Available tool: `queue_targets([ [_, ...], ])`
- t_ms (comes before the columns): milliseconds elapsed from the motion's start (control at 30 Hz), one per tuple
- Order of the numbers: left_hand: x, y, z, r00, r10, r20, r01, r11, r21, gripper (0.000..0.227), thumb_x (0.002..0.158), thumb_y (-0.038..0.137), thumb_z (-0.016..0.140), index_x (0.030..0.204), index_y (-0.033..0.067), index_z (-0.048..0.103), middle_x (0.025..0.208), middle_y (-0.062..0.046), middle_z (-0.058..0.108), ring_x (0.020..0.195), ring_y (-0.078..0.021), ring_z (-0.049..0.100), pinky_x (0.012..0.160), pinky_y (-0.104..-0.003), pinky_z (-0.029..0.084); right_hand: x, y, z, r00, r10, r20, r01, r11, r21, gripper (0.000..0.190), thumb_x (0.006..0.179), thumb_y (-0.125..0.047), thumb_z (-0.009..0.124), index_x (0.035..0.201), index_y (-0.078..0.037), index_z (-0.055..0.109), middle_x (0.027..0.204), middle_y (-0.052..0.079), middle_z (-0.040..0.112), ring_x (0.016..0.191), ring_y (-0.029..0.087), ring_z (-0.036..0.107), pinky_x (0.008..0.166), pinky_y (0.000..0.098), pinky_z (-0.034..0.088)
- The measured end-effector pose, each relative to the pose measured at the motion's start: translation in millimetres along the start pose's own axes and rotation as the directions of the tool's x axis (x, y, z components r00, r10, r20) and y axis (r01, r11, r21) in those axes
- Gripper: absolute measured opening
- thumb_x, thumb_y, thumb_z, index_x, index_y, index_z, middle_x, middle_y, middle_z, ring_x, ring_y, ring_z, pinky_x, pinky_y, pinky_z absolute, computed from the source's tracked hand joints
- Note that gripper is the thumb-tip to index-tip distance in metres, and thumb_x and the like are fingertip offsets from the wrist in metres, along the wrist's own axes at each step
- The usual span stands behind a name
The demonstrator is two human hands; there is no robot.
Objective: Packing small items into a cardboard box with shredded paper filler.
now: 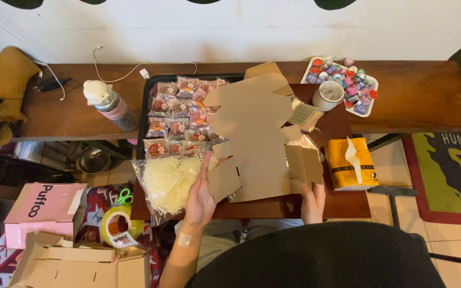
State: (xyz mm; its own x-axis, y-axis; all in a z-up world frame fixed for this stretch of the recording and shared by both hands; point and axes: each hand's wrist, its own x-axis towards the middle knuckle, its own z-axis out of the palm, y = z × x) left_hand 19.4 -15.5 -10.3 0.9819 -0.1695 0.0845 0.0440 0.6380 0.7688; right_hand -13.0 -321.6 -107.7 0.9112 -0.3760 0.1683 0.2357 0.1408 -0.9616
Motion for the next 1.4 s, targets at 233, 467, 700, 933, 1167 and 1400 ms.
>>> queue_targets([
  [233,6,-1,-23,0.985,-0.164,-0.058,0.15,0.969,-0.194,0.067,0.102,0.032,0.042,0.16,0.0024,0.03,0.163,-0.017,0.038,0.147,-0.0277,0.042,0.121,-0.045,0.031,12,1,-18,0.992,0.117,0.037,-0.12,0.989,0.086,0.042,0.102,-0.009,0.059,0.143,0.0,0.052,0.133,0.012,0.062,0.117,0.02,0.06,0.102,0.0341,0.048],
  [467,16,-12,-43,0.997,-0.031,-0.068,0.057,0.897,0.438,0.054,0.097,0.011,0.065,0.148,-0.0025,0.052,0.143,-0.01,0.064,0.124,-0.0164,0.06,0.108,-0.033,0.045,16,-36,1,0.97,0.16,0.18,-0.157,0.987,-0.033,0.059,0.097,0.005,0.056,0.152,-0.002,0.039,0.145,0.014,0.052,0.128,0.02,0.056,0.106,0.0343,0.048],
  [700,16,-8,-40,0.99,0.115,-0.079,-0.049,0.819,0.572,0.049,0.101,0.008,0.057,0.149,-0.0004,0.052,0.142,-0.012,0.064,0.129,-0.0172,0.058,0.11,-0.031,0.042,20,-85,6,0.807,0.176,0.564,-0.374,0.891,0.257,0.107,0.073,0.021,0.041,0.163,-0.015,-0.004,0.158,0.016,0.032,0.135,0.03,0.051,0.107,0.0501,0.052],
  [933,19,-10,-37,0.995,0.069,-0.076,-0.025,0.881,0.473,0.052,0.103,0.009,0.053,0.153,-0.0007,0.044,0.149,-0.013,0.058,0.133,-0.0178,0.056,0.113,-0.032,0.04,17,-45,-18,0.776,0.375,0.507,-0.417,0.908,-0.034,0.077,0.097,0.008,0.051,0.167,-0.008,0.02,0.142,0.03,0.048,0.126,0.039,0.055,0.108,0.0583,0.047],
  [1167,15,-15,-26,0.982,0.144,-0.12,-0.047,0.807,0.589,0.051,0.102,0.011,0.054,0.152,0.0004,0.046,0.148,-0.014,0.059,0.131,-0.0196,0.056,0.111,-0.033,0.041,9,-23,0,0.586,0.361,0.725,-0.701,0.674,0.23,0.093,0.09,-0.058,0.064,0.157,-0.004,0.028,0.157,0.027,0.04,0.141,0.046,0.044,0.101,0.0738,0.047],
  [1400,11,-18,-9,0.988,0.141,-0.057,-0.037,0.583,0.812,0.053,0.102,0.01,0.053,0.153,0.003,0.044,0.147,-0.016,0.059,0.138,-0.0248,0.052,0.114,-0.036,0.041,6,-30,23,0.627,0.414,0.659,-0.696,0.678,0.236,0.107,0.084,-0.075,0.062,0.156,-0.003,0.028,0.16,0.025,0.032,0.145,0.045,0.036,0.109,0.0759,0.042],
])
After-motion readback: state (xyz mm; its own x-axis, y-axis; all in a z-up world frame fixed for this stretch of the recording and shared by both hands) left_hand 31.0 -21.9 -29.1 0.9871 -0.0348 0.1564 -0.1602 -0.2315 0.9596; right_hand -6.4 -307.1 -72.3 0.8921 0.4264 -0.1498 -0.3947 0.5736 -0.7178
